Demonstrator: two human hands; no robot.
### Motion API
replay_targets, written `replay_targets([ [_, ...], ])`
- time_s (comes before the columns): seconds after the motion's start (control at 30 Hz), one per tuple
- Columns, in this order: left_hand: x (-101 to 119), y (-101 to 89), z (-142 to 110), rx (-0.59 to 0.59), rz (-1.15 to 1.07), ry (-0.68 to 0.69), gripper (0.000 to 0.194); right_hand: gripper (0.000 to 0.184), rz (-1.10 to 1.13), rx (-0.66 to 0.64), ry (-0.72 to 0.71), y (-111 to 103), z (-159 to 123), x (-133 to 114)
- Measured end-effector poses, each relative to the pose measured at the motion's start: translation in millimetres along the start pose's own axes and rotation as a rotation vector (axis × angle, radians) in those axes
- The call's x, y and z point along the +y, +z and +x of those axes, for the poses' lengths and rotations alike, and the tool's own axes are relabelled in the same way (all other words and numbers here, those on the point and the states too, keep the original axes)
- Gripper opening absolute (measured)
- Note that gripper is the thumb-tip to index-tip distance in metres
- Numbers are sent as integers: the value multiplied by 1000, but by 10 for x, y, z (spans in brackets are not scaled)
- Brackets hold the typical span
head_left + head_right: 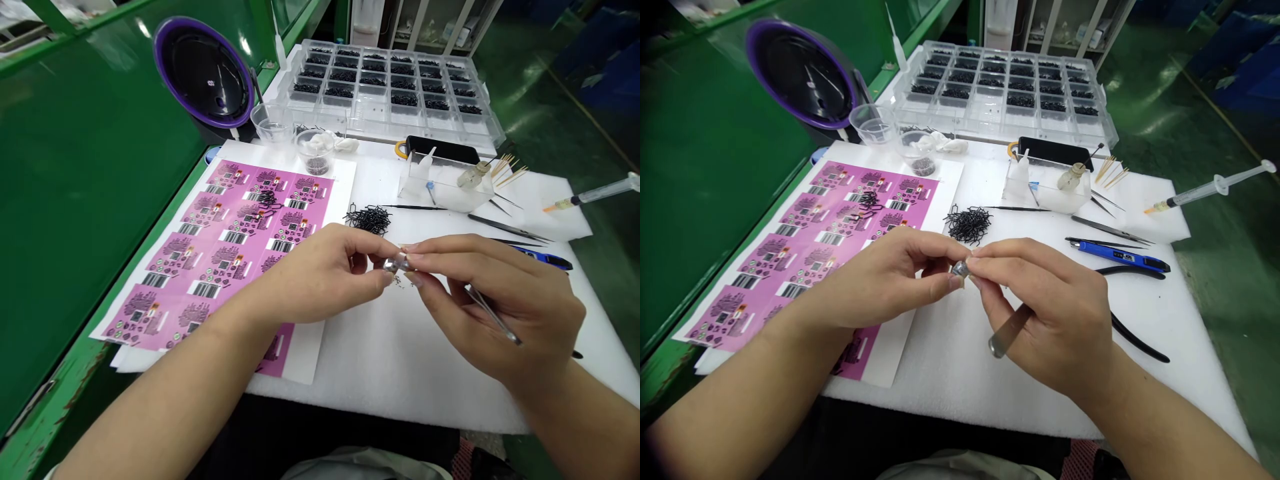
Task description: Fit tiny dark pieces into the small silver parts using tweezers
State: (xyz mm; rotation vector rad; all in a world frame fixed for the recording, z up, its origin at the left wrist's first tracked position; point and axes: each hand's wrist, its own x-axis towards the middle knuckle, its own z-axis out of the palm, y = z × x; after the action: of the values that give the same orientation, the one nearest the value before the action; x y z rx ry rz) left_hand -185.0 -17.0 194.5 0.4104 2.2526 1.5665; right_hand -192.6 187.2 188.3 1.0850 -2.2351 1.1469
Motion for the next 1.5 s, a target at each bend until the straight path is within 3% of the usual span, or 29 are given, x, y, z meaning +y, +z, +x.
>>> replay_targets([
  [0.9, -3, 3, 21, 23, 10, -30, 25, 32, -40, 29, 0, -26, 14, 62],
  [1.03, 4, -24, 25, 118, 5, -56, 23, 22, -180, 13, 103, -107, 54, 245],
  [1.27, -60, -142, 1, 431, -130, -9, 21, 11, -515, -382, 443, -175, 89, 624],
  [1.4, -88, -163, 0, 499, -254, 22, 22, 14, -501, -358, 505, -180, 77, 703],
  [1.5, -72, -174, -9, 541, -273, 45, 22, 10, -422, -245, 473, -165, 77, 687],
])
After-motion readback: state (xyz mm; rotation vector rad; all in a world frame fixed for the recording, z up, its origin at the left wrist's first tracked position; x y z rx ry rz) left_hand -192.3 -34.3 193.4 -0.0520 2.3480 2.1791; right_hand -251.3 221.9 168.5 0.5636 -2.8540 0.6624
